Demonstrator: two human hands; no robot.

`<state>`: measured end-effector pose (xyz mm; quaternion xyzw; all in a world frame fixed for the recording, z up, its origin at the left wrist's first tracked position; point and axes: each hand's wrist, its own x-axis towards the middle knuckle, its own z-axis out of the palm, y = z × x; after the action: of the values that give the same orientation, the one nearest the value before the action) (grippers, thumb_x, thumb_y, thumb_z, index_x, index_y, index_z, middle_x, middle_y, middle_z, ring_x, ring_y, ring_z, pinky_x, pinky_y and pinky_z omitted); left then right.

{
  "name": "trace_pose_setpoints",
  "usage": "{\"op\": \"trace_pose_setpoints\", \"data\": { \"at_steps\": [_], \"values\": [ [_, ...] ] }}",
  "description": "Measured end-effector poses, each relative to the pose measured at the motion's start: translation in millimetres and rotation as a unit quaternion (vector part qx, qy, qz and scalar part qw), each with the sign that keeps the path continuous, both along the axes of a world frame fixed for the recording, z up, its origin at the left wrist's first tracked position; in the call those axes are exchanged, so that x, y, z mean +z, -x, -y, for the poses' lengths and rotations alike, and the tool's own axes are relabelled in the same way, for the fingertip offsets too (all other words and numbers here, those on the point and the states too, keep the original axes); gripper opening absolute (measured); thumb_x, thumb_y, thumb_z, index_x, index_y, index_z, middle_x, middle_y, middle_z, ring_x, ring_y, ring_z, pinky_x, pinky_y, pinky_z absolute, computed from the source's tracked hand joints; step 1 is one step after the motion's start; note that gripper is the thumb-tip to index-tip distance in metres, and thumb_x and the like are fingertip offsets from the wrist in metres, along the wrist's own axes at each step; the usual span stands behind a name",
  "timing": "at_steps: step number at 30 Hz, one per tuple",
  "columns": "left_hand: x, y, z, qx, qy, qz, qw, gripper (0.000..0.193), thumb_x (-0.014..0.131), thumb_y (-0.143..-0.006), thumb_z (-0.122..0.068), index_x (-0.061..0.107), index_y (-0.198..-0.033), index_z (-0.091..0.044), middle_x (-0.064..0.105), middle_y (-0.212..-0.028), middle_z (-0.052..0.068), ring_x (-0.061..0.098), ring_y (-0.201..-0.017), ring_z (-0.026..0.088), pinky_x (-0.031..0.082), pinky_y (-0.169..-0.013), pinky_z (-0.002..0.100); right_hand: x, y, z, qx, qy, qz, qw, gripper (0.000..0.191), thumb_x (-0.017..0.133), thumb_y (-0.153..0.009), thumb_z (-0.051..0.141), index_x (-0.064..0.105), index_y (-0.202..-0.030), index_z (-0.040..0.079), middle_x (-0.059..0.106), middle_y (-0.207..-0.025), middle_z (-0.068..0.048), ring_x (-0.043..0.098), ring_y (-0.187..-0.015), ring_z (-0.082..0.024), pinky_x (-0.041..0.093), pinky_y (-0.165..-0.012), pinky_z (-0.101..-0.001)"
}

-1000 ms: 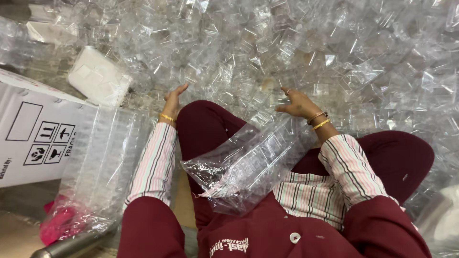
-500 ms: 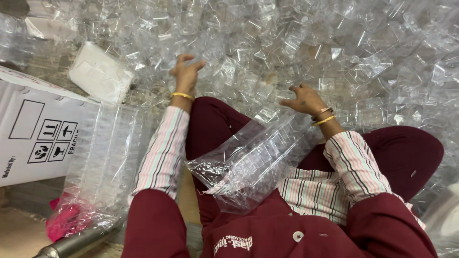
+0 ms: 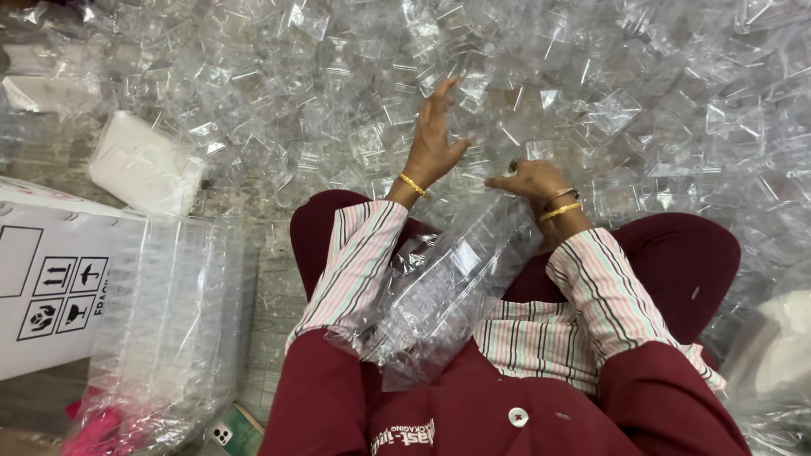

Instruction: The person sits on the floor among piles of clear plastic boxes and assembles them, fitting lids onto bases and nesting the closed boxes one at a time. The person stacks the assembled boxes into a growing pile beside them and occasionally reaches for new boxes from the surrounding piles.

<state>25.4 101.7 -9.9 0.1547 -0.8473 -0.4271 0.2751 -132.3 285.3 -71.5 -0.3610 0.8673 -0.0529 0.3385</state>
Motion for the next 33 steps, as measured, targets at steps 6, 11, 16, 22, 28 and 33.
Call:
{"op": "trace_pose_setpoints", "data": {
  "at_steps": [6,11,16,22,28,33],
  "values": [
    [24.8,-18.7,2.5,0.023,0.064,-0.022,0.997,0.084,0.07,-0.071,0.009,0.041,-0.147,-0.014,0.053,-0.143,0.009,0.048,-0.142,0.034,0.042,-0.121,0.041,7.1,-9.8,7.9,-0.052,0.049,0.106,0.992,0.069,0.075,-0.074,0.053,0.064,-0.133,0.019,0.072,-0.119,-0.017,0.071,-0.103,-0.034,0.056,-0.09,-0.0437],
    [34.1,-25.1,7.3,0.111,0.194,-0.038,0.974,0.081,0.079,-0.061,0.004,0.051,-0.134,-0.018,0.056,-0.137,0.006,0.051,-0.133,0.032,0.029,-0.112,0.056,-12.5,-2.3,2.4,-0.028,0.194,0.021,0.98,0.041,0.056,-0.083,0.017,0.075,-0.118,0.024,0.075,-0.096,-0.016,0.07,-0.084,-0.03,0.054,-0.076,-0.0424],
    [28.3,-26.7,16.6,0.11,0.173,0.06,0.977,0.081,0.068,-0.064,0.011,0.053,-0.137,-0.022,0.055,-0.134,0.007,0.054,-0.126,0.033,0.046,-0.099,0.046,10.2,15.8,-4.8,-0.147,0.386,0.094,0.906,0.021,0.053,-0.103,0.006,0.069,-0.114,0.014,0.063,-0.091,-0.006,0.054,-0.077,-0.019,0.042,-0.062,-0.0326],
    [17.5,-18.8,-1.8,-0.107,0.119,0.046,0.986,0.09,0.083,-0.066,0.0,0.045,-0.147,-0.018,0.055,-0.129,0.012,0.056,-0.123,0.035,0.049,-0.106,0.045,56.8,0.9,-13.2,-0.154,0.534,0.347,0.756,0.021,0.052,-0.103,-0.001,0.055,-0.121,0.01,0.065,-0.092,-0.003,0.068,-0.07,-0.012,0.056,-0.059,-0.0264],
    [29.2,-22.1,-13.5,-0.128,0.059,-0.017,0.99,0.094,0.094,-0.068,-0.014,0.044,-0.148,-0.019,0.057,-0.139,0.011,0.059,-0.126,0.029,0.052,-0.107,0.043,54.2,-16.8,-6.2,-0.173,0.568,0.263,0.761,0.013,0.055,-0.109,0.003,0.053,-0.121,0.006,0.066,-0.099,-0.007,0.066,-0.068,-0.014,0.054,-0.054,-0.0278],
    [36.1,-23.7,-15.6,-0.122,0.159,-0.038,0.979,0.094,0.091,-0.067,-0.011,0.045,-0.149,-0.019,0.056,-0.137,0.01,0.054,-0.126,0.033,0.048,-0.108,0.044,48.3,-14.2,-5.7,-0.204,0.516,0.349,0.755,0.032,0.051,-0.101,-0.001,0.053,-0.132,0.006,0.068,-0.101,-0.01,0.069,-0.065,-0.018,0.057,-0.05,-0.0303]
  ]
}}
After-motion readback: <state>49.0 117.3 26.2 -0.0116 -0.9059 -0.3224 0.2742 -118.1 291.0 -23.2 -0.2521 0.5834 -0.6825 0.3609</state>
